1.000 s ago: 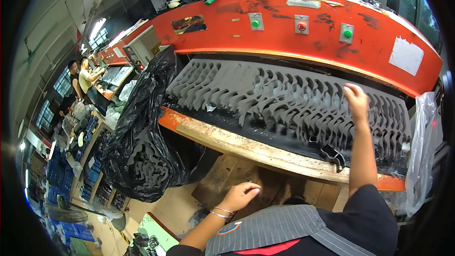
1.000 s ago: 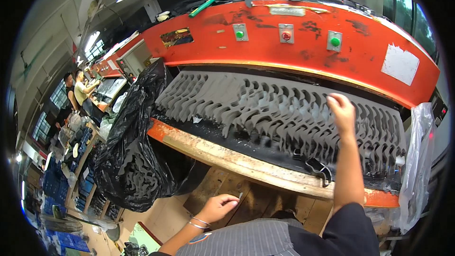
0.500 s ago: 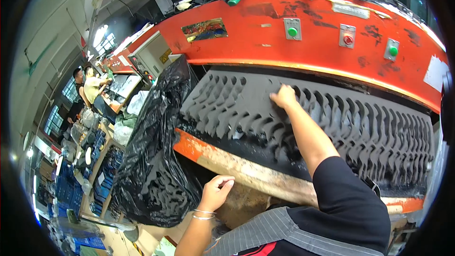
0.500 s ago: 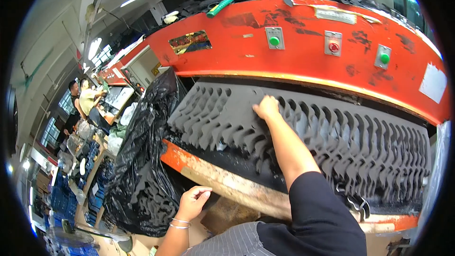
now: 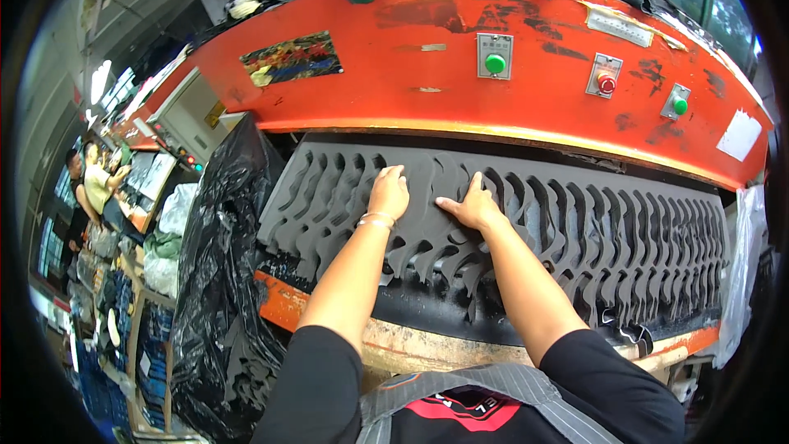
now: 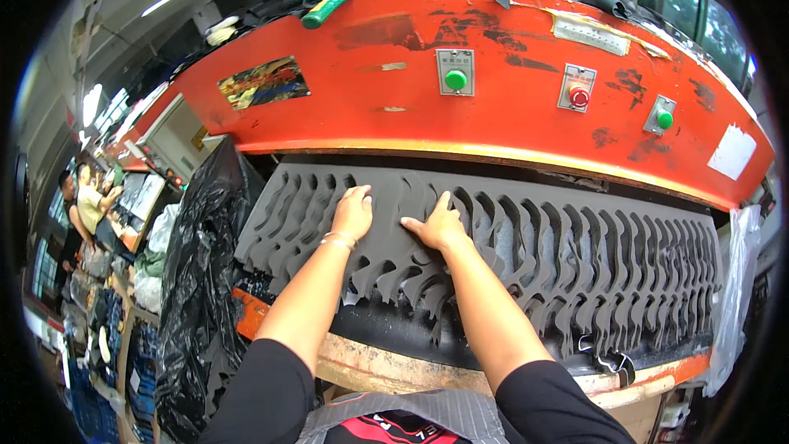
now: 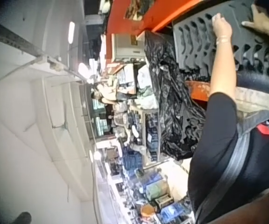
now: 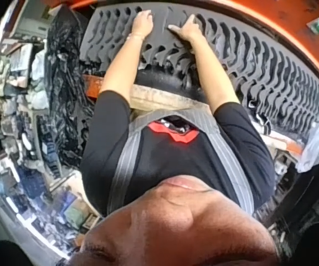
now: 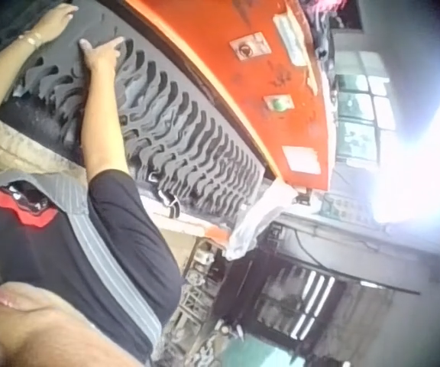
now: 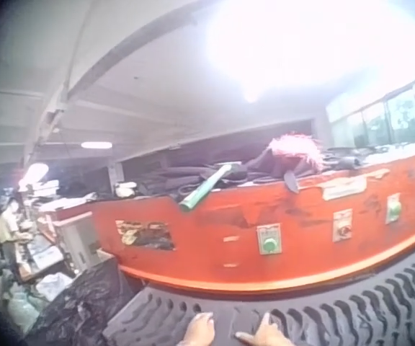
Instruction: Operating a hydraulic die cutting machine to cut shoe sole components from a sheet of material.
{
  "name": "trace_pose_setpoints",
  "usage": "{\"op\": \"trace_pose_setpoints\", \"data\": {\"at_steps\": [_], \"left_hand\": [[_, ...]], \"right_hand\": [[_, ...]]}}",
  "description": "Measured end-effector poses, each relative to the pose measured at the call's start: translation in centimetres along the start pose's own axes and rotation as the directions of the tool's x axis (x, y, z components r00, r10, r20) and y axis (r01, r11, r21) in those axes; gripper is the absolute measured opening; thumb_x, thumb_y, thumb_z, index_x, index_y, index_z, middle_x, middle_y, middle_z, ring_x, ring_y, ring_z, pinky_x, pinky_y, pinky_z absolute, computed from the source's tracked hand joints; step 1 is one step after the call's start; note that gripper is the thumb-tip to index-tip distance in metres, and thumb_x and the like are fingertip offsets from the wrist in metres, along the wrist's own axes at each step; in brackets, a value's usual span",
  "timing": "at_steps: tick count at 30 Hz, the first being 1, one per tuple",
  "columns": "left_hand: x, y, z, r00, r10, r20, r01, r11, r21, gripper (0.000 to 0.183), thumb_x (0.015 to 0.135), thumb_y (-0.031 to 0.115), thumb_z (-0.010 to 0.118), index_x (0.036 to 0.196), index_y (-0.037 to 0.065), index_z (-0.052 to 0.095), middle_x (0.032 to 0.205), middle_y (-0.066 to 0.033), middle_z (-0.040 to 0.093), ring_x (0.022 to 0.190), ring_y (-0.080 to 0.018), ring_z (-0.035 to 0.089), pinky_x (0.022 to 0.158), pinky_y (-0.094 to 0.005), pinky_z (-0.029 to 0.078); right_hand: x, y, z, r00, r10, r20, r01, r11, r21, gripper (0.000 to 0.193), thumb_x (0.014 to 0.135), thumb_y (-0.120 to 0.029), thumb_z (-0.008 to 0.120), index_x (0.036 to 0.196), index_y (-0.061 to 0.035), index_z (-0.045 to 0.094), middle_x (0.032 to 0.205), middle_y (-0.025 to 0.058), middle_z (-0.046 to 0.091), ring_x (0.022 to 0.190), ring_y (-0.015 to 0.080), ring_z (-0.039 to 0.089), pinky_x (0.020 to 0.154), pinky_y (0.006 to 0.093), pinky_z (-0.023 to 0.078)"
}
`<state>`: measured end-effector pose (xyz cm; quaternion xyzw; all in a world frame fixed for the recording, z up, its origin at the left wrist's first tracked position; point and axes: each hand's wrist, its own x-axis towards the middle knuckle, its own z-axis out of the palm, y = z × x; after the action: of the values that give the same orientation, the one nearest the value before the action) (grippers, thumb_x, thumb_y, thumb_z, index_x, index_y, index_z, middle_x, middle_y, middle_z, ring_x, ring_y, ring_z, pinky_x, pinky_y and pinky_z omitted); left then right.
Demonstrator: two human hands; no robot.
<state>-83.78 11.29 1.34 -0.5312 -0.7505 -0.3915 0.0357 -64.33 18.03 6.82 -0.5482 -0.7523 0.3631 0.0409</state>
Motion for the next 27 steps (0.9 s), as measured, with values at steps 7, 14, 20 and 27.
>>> {"op": "trace_pose_setpoints", "data": {"at_steps": [7,14,20,27], "left_hand": [[7.3,2.4,2.2,0.806,-0.261,0.532,0.034,0.917,0.397,0.034,0.089,0.025,0.052,0.107,-0.003,0.063,0.114,-0.0245,0.060,0.112,-0.0367,0.056,0.095,-0.0430,0.044],[10.1,0.2,0.6,0.490,-0.411,0.769,0.249,0.911,0.329,0.060,0.091,0.047,0.048,0.126,-0.002,0.054,0.134,-0.0244,0.049,0.126,-0.0352,0.047,0.104,-0.0425,0.037],[8.0,-5.3,-0.2,0.545,-0.315,0.777,0.520,0.854,-0.018,0.092,0.072,0.061,0.063,0.126,-0.012,0.050,0.132,-0.0291,0.049,0.124,-0.0353,0.049,0.103,-0.0413,0.037],[2.9,-7.6,-1.5,0.969,-0.078,0.236,0.247,0.416,-0.875,0.047,0.072,0.018,0.077,0.110,-0.001,0.056,0.109,-0.0129,0.060,0.104,-0.0277,0.059,0.090,-0.0354,0.045]], "right_hand": [[3.8,2.2,-1.7,0.997,0.069,0.022,-0.073,0.939,0.335,0.084,0.087,-0.047,0.051,0.152,-0.0152,0.007,0.143,0.0252,0.038,0.132,0.0366,0.039,0.108,0.0398,0.031],[-0.1,9.3,-0.2,0.984,-0.150,-0.093,0.118,0.165,0.979,0.066,0.075,-0.011,0.065,0.136,-0.0114,0.038,0.128,0.0191,0.048,0.102,0.0268,0.059,0.082,0.0422,0.054],[-9.9,5.3,-4.7,0.574,-0.567,-0.591,0.489,-0.343,0.802,0.094,0.056,-0.036,0.078,0.134,-0.0014,0.040,0.109,0.0081,0.057,0.084,0.0204,0.057,0.078,0.0331,0.048],[2.1,-4.9,2.9,0.951,-0.253,-0.177,0.309,0.779,0.546,0.070,0.066,-0.034,0.076,0.120,0.0061,0.054,0.121,0.0201,0.055,0.107,0.0300,0.056,0.097,0.0370,0.042]]}}
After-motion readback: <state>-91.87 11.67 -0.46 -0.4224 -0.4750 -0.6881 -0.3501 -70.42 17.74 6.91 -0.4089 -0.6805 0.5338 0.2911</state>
